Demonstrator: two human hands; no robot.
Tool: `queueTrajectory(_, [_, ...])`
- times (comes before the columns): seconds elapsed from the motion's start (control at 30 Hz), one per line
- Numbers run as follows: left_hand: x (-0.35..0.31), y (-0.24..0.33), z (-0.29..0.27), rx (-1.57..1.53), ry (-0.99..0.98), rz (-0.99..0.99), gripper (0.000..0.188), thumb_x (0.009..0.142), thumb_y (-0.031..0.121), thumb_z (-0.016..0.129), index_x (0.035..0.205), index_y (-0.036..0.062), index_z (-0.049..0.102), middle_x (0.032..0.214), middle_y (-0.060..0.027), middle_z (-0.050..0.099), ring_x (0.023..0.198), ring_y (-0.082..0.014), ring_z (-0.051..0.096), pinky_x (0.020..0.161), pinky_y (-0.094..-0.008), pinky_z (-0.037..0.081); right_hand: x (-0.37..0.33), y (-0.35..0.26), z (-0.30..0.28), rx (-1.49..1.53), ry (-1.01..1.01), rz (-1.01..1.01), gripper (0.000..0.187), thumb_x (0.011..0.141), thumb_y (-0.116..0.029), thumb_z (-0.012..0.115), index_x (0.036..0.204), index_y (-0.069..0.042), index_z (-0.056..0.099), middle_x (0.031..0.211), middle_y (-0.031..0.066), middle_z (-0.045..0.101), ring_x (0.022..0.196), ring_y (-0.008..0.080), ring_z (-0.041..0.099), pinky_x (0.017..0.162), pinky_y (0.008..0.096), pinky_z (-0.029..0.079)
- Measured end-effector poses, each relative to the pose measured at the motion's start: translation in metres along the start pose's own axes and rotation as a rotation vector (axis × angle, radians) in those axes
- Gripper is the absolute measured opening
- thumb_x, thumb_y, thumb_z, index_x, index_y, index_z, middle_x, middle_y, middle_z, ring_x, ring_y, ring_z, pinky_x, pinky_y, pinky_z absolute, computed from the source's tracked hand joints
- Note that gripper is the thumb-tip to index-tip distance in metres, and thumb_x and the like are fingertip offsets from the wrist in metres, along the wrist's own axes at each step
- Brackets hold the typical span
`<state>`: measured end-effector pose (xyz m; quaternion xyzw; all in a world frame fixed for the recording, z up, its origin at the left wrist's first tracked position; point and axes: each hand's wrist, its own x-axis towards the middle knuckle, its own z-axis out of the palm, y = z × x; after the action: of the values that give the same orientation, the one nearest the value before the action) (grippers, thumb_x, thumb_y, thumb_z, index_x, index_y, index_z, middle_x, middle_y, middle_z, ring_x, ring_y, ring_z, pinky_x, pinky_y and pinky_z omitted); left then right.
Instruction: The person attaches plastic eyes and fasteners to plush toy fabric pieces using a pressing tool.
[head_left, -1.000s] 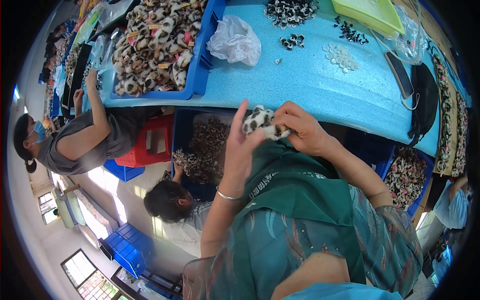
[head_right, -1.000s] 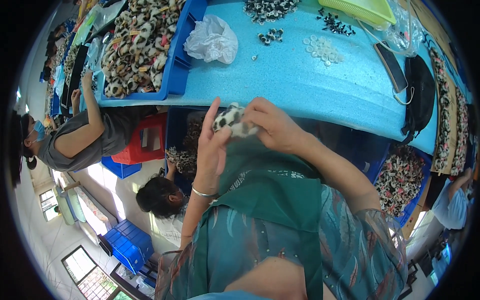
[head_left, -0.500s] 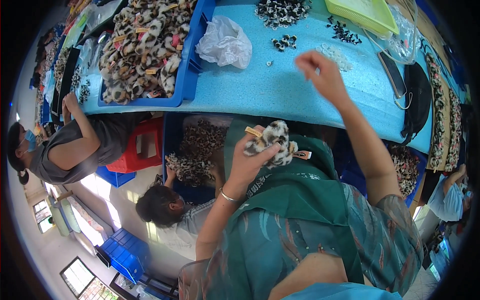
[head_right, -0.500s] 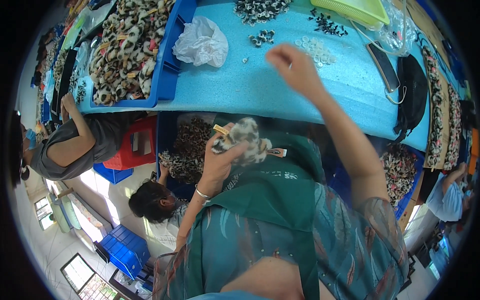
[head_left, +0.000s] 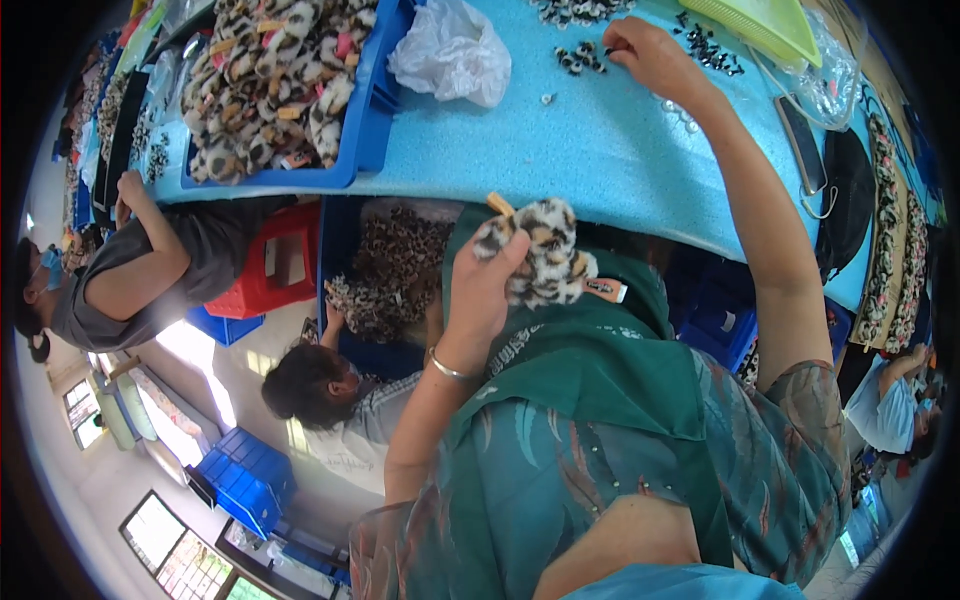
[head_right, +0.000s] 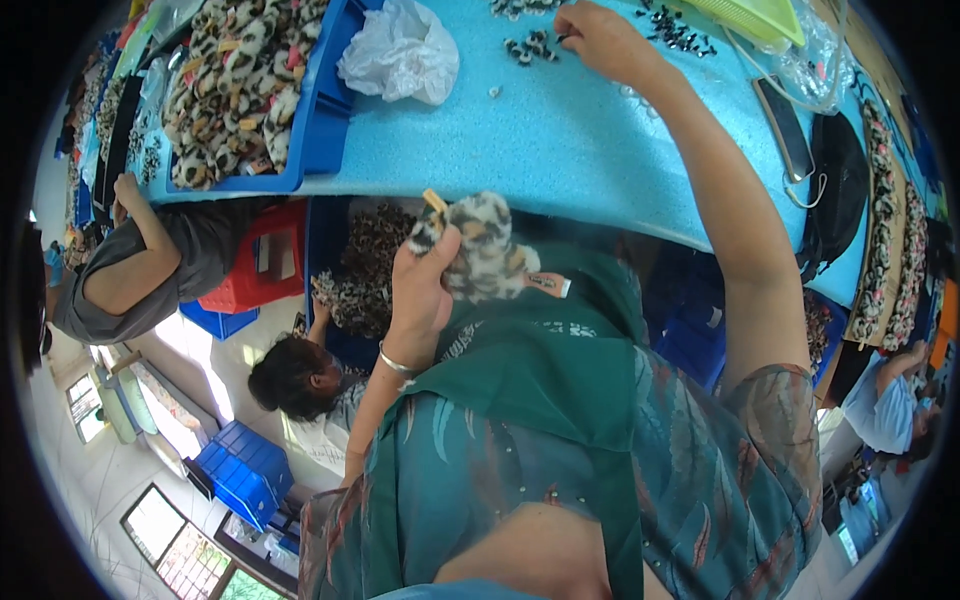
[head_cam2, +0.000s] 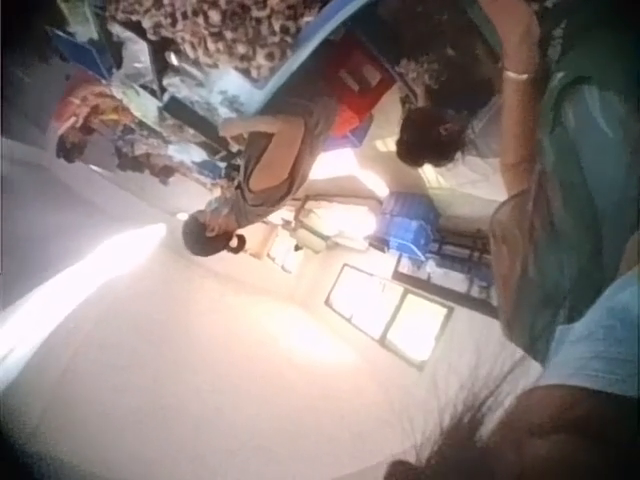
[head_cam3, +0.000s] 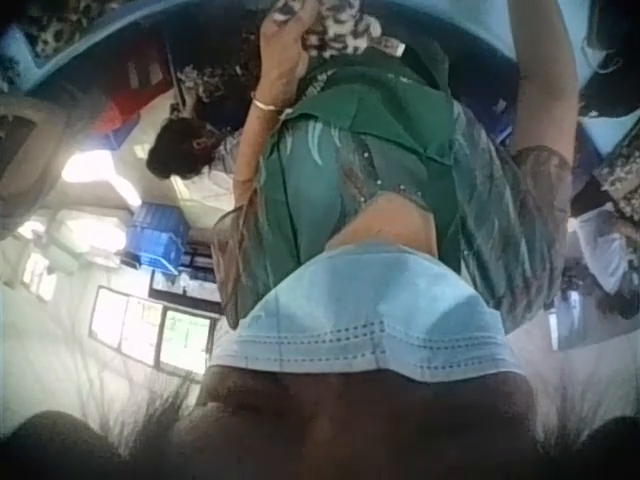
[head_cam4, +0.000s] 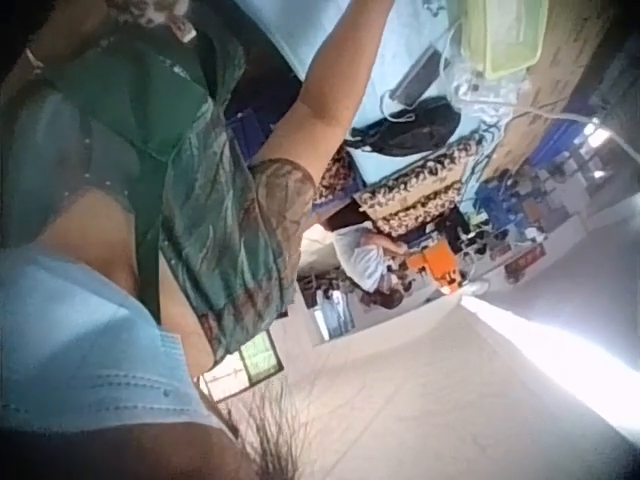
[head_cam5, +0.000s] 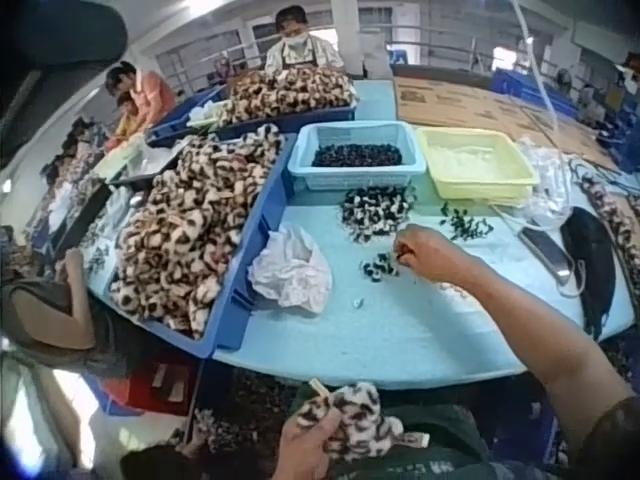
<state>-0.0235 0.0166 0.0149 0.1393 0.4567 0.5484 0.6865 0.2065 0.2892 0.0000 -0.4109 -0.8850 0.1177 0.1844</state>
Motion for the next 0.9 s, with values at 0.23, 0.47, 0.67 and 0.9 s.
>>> queueTrajectory(0.23, [0.001,0.0,0.003,-0.194,0.01,0.016,0.022,0.094,0.01,0.056,0.112,-0.0025,0.058,0.103,-0.01,0.067,0.087,-0.0164,0.067,0.077,-0.0283,0.054,-0.034,-0.054,-0.039,0.334,0.142,0.081,0.015,0.084,-0.007,0.064,0.099,-0.005,0.059,0.099,0.0054,0.063,0.099,0.0184,0.06,0.085,0.0312,0.047])
queueTrajectory(0.47, [0.005,-0.005,0.016,-0.128,0.015,0.065,0.024,0.094,0.011,0.06,0.114,-0.0012,0.057,0.103,-0.0074,0.066,0.089,-0.0125,0.064,0.079,-0.0263,0.051,-0.101,-0.175,-0.024,0.822,-0.031,-0.007,0.015,0.081,-0.004,0.064,0.093,-0.005,0.057,0.122,0.0112,0.052,0.114,0.0235,0.048,0.1,0.0366,0.035])
queueTrajectory(0.67, [-0.002,-0.005,0.016,-0.131,-0.024,0.093,0.023,0.091,0.007,0.062,0.112,-0.0013,0.059,0.101,-0.0052,0.065,0.088,-0.0084,0.061,0.079,-0.0235,0.048,-0.113,-0.19,-0.013,0.883,-0.1,0.101,0.017,0.077,0.003,0.064,0.091,-0.003,0.056,0.115,0.0111,0.052,0.101,0.0249,0.055,0.081,0.0322,0.046])
queueTrajectory(0.9, [-0.011,-0.006,0.013,0.44,0.08,0.378,0.013,0.083,0.001,0.068,0.095,-0.003,0.066,0.091,-0.0022,0.065,0.079,-0.0074,0.058,0.069,-0.0236,0.047,-0.122,-0.19,-0.008,0.856,-0.104,0.167,0.019,0.075,0.002,0.068,0.09,-0.003,0.056,0.107,0.011,0.055,0.095,0.0231,0.057,0.077,0.0308,0.046])
